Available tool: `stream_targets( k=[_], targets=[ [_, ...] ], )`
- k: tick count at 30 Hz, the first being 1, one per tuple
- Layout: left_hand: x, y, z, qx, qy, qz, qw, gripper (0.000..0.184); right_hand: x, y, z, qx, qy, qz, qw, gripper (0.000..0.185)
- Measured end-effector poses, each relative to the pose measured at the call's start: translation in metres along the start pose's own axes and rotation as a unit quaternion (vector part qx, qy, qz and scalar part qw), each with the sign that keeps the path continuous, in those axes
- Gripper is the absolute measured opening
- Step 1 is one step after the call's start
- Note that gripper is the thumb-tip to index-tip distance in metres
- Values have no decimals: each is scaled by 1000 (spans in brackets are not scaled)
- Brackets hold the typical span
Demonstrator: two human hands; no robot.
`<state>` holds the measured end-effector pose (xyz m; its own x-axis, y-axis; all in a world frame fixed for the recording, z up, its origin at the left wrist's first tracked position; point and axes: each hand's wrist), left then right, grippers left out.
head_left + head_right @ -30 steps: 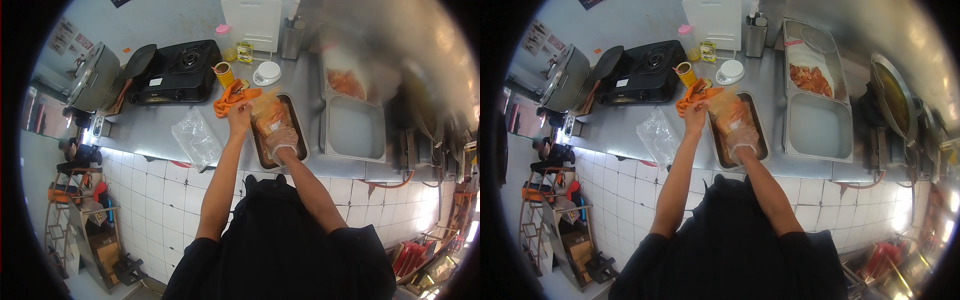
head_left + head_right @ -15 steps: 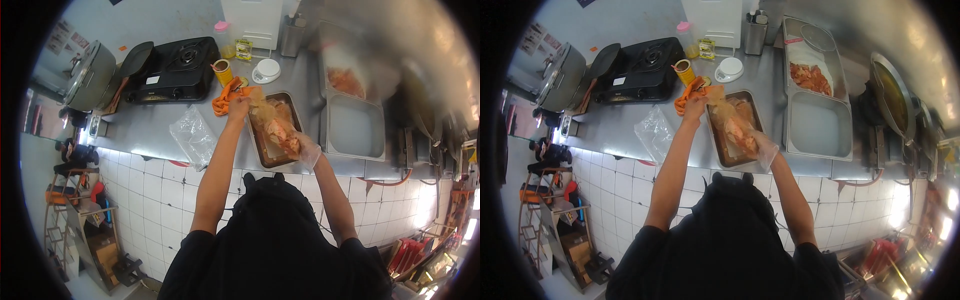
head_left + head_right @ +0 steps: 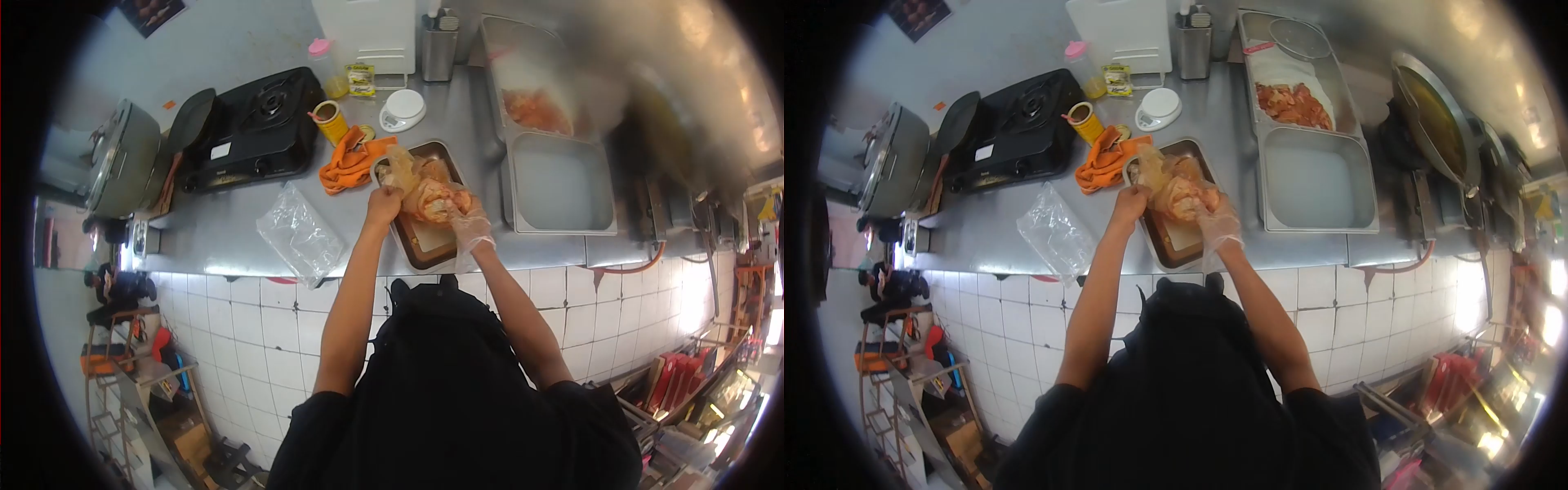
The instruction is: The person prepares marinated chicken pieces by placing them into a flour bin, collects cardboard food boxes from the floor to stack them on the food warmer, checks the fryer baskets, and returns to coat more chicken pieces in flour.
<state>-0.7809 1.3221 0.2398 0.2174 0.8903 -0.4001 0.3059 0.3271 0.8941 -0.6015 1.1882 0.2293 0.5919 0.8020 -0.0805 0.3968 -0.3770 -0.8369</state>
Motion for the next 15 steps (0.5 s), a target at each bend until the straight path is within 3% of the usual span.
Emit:
stream_targets(
  k=[2,5,8,11,14,15],
  targets=[
    [-4,-9,6,-18,2,2,1000,26,-5,-12,-2,-91,23,10,996,66],
    [-11,0,3,-85,-7,-48,995,24,-11,-31,-9,-71,-6,26,997,63],
    [0,10,-13,-89,-36,-106,990,19,1,-31,0,-46,15,-46,998,51],
    [3,23,-18,-97,-16,-150,984,29,9,-46,-2,93,-29,-76,992,47],
    [1,28,-22,-155,-22,-110,982,33,8,-97,-30,34,-131,10,991,45],
    [2,25,-24,-144,-15,-125,982,32,8,-105,-35,19,-134,-43,990,42]
  ],
)
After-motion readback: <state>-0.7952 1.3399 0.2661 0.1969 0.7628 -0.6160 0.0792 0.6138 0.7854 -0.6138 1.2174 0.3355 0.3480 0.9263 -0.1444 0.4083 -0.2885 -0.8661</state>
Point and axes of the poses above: each hand's wrist, its own x-axis towards the middle knuckle, its own z-axis out of the palm, y = z × x, and after that the axes turned 2 degrees about y, right-handed
